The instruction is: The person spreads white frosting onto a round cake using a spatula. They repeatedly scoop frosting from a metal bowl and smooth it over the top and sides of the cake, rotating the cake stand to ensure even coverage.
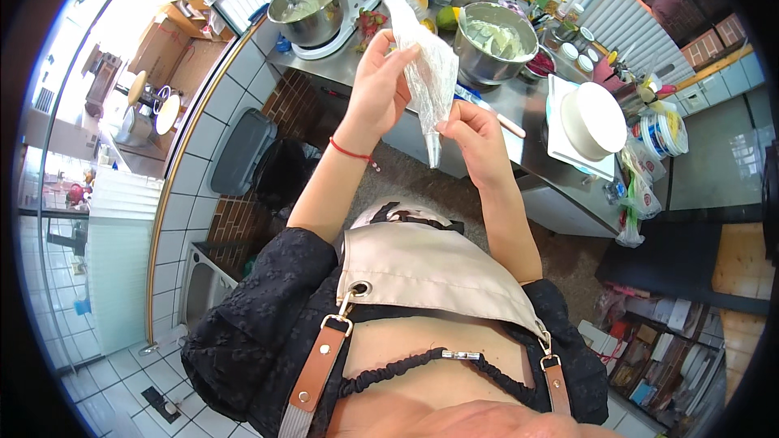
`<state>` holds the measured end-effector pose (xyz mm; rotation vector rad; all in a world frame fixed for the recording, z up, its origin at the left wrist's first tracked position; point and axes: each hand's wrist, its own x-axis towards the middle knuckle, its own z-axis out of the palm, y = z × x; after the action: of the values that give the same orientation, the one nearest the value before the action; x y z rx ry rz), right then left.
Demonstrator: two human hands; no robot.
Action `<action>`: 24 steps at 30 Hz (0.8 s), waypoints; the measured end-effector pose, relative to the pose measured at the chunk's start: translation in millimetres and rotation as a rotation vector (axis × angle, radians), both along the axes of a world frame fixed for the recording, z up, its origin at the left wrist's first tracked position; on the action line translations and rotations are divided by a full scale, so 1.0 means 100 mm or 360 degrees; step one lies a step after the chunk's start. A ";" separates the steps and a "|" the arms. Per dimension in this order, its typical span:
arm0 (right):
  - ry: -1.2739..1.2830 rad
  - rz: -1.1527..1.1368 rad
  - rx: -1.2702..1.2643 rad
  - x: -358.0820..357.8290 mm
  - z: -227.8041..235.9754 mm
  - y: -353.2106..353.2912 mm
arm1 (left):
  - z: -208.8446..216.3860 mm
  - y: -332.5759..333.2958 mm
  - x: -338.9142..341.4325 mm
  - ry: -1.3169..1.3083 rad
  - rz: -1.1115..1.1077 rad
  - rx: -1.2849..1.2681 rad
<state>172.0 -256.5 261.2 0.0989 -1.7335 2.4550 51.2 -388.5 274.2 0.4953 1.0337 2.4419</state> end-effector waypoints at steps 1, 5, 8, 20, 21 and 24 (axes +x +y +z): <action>0.0028 0.0028 0.0035 -0.01 -0.04 0.00 | -0.01 -0.05 -0.05 -0.0051 -0.0044 0.0074; 0.0043 0.0006 0.0400 0.01 -0.16 -0.03 | 0.06 -0.15 -0.14 -0.0314 -0.0237 0.0308; 0.0154 -0.0167 0.1243 0.01 -0.37 0.04 | 0.06 -0.16 -0.10 -0.0041 0.0123 0.0085; 0.0254 -0.0538 0.0201 0.43 -0.16 0.65 | -0.70 0.03 0.43 0.1607 0.0667 -0.1332; 0.0214 -0.0550 0.0165 0.45 -0.06 0.67 | -0.70 0.05 0.47 0.1811 0.0679 -0.1381; -0.0265 -0.0379 0.0385 0.31 -0.30 0.88 | -0.76 -0.02 0.39 0.2030 0.0538 -0.1493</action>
<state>203.2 -168.0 231.2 -0.2793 -1.9747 2.1319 90.7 -390.7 198.7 1.6293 2.6595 1.3061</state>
